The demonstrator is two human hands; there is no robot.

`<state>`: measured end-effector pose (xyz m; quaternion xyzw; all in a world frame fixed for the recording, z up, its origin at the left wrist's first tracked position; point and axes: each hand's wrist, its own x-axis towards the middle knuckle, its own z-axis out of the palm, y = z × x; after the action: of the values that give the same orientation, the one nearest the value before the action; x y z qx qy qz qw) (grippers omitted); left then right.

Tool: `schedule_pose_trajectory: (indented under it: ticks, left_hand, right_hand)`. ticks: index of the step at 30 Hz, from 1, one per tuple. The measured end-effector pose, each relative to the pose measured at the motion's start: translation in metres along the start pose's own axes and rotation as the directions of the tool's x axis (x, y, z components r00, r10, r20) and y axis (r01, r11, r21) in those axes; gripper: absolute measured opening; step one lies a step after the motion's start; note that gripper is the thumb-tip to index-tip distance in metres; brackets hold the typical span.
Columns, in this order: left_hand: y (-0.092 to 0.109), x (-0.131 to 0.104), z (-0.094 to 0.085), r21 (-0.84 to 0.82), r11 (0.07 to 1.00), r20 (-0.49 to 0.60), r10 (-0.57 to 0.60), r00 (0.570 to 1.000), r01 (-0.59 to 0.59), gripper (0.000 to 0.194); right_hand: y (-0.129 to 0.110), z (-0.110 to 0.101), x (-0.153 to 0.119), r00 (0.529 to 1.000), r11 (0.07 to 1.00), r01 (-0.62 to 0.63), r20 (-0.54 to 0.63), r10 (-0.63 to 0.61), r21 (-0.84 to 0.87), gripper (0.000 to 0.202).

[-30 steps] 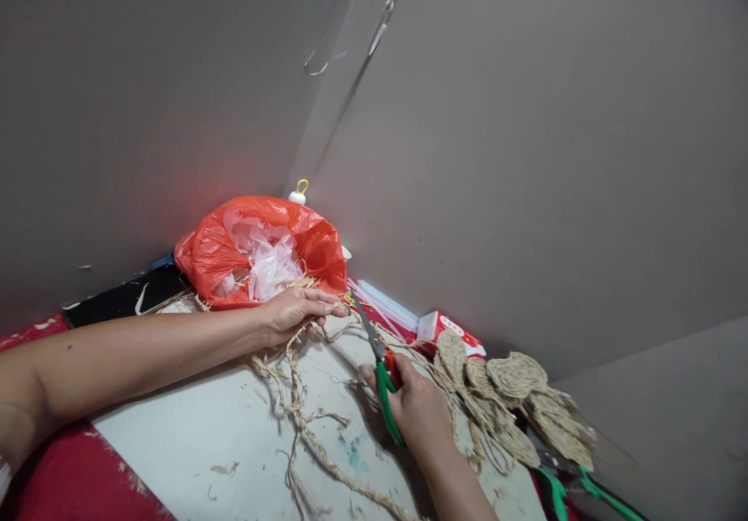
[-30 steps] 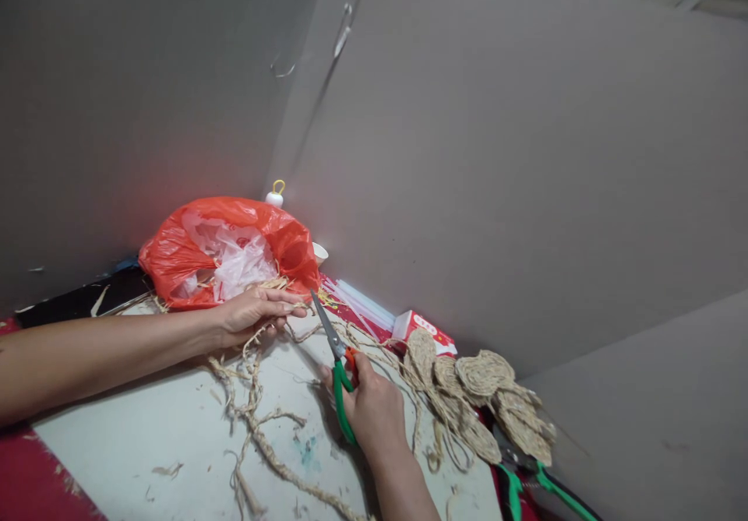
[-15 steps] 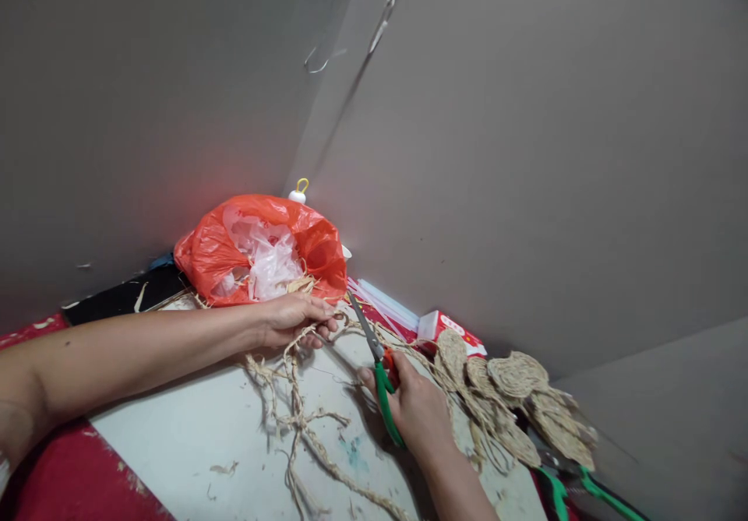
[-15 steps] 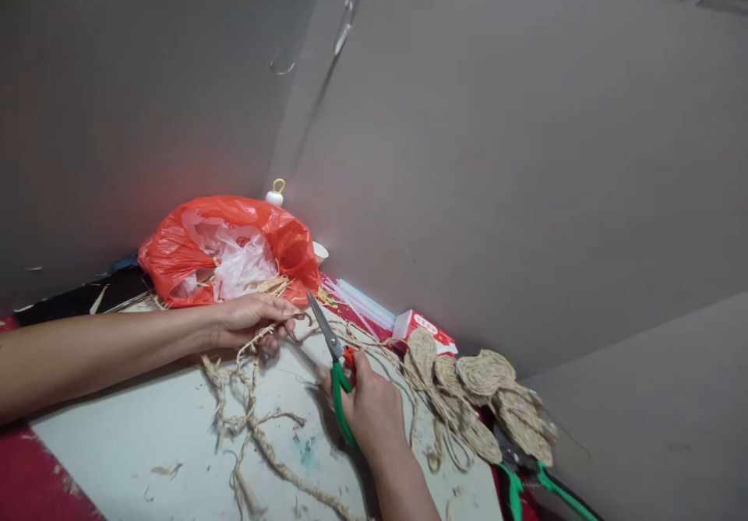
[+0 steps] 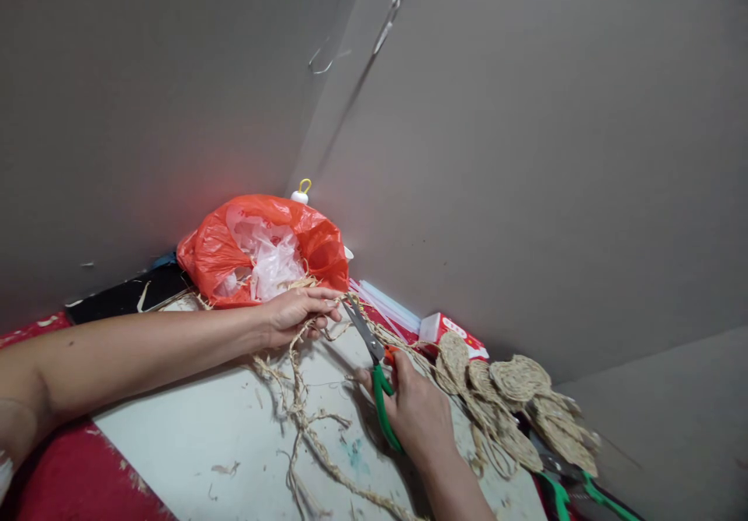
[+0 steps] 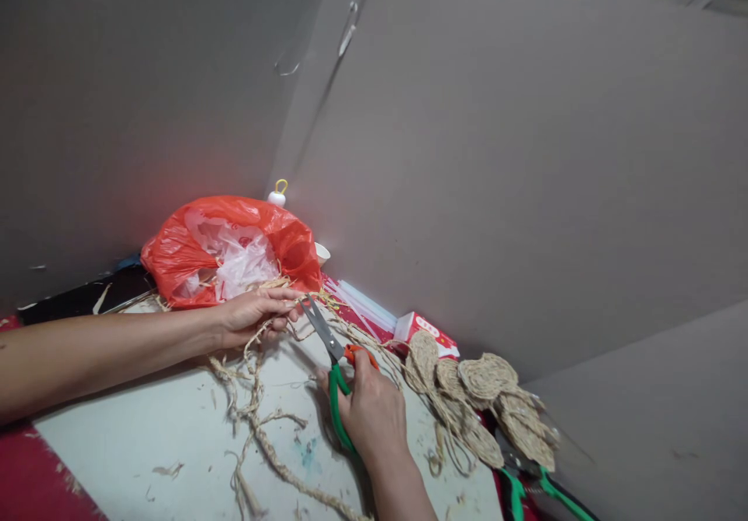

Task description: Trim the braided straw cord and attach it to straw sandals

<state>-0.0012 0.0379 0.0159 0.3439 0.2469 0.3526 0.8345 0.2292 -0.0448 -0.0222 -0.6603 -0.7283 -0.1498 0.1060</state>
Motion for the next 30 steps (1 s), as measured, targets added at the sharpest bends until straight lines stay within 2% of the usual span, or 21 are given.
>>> schedule_pose_trajectory:
  ticks: [7, 12, 21, 24, 28, 30]
  left_hand:
    - [-0.005, 0.002, -0.003, -0.006, 1.0, 0.017, -0.026, 1.0, 0.026, 0.02]
    - [-0.005, 0.002, -0.003, -0.012, 0.999, -0.002, -0.034, 0.999, 0.034, 0.015]
    - [0.002, -0.005, 0.006, -0.056, 0.996, 0.02, -0.068, 0.998, 0.069, 0.009]
    - [0.001, -0.003, 0.004, -0.052, 0.996, 0.015, -0.066, 0.998, 0.066, 0.012]
    - [-0.001, -0.001, 0.002, -0.037, 0.998, -0.002, -0.049, 0.999, 0.049, 0.015]
    - [-0.001, 0.0, 0.001, -0.038, 0.998, -0.019, -0.044, 0.999, 0.043, 0.012]
  right_hand:
    - [-0.002, -0.002, 0.001, 0.984, 0.98, 0.017, -0.169, -0.052, -0.2, 0.028]
    - [-0.002, -0.001, 0.002, 0.968, 0.977, 0.039, -0.235, -0.089, -0.21, 0.03]
    - [0.005, 0.001, 0.002, 0.948, 0.97, 0.006, -0.307, -0.082, -0.242, 0.034]
    - [0.007, 0.003, 0.002, 0.957, 0.984, -0.033, -0.29, -0.019, -0.173, 0.035]
    - [0.012, 0.006, 0.003, 0.947, 0.984, -0.175, -0.269, 0.173, 0.016, 0.039]
    - [0.014, 0.007, 0.003, 0.941, 0.976, -0.207, -0.257, 0.218, 0.072, 0.041]
